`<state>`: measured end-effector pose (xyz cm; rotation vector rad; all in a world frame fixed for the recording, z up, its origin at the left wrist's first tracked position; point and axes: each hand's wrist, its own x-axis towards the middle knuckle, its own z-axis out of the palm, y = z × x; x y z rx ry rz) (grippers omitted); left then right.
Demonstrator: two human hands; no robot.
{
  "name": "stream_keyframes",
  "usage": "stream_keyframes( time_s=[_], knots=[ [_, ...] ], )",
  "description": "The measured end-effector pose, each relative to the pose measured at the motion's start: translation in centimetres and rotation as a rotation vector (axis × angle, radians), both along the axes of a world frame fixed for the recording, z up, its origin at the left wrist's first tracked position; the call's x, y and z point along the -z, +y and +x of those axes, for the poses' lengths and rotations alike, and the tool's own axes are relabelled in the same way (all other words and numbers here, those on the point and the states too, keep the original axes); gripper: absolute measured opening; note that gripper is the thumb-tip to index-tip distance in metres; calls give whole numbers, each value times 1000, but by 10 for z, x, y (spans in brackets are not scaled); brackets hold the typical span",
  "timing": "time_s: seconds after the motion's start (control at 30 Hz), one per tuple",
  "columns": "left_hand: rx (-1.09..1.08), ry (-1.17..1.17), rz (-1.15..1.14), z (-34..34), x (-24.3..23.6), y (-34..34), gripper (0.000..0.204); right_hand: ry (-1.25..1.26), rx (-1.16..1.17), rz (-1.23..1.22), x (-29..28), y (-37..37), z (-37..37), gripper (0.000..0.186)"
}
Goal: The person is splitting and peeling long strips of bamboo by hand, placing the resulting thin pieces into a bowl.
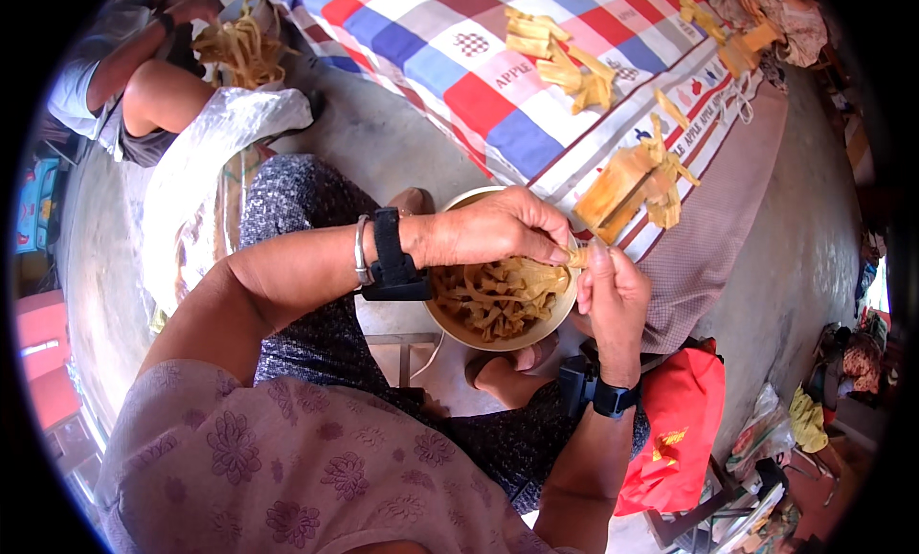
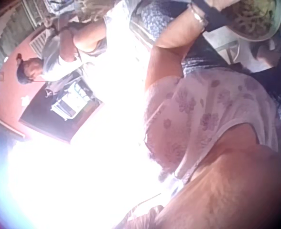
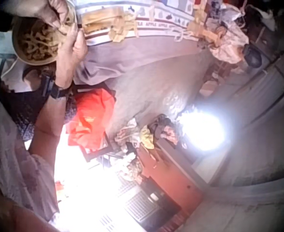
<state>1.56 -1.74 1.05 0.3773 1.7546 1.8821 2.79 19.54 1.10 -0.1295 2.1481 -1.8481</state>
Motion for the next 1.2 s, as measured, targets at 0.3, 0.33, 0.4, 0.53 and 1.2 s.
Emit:
stream_keyframes(
  time_s=[0.3, 0.33, 0.4, 0.53, 1.2],
  knots=[
    [-84, -198, 166, 3, -9, -5, 19, 43, 5, -204, -11, 1, 3, 26],
    [-81, -217, 167, 2, -8, -7, 19, 2, 13, -253, -13, -4, 5, 21],
    [-29, -200, 167, 1, -6, -7, 19, -82, 28, -350, -18, -16, 9, 14],
    [56, 228, 66, -3, -1, -6, 21, 45, -95, -294, -6, -10, 6, 20],
    [-232, -36, -100, -51, -14, -2, 27, 23, 279, -358, -3, 24, -34, 8]
  ],
)
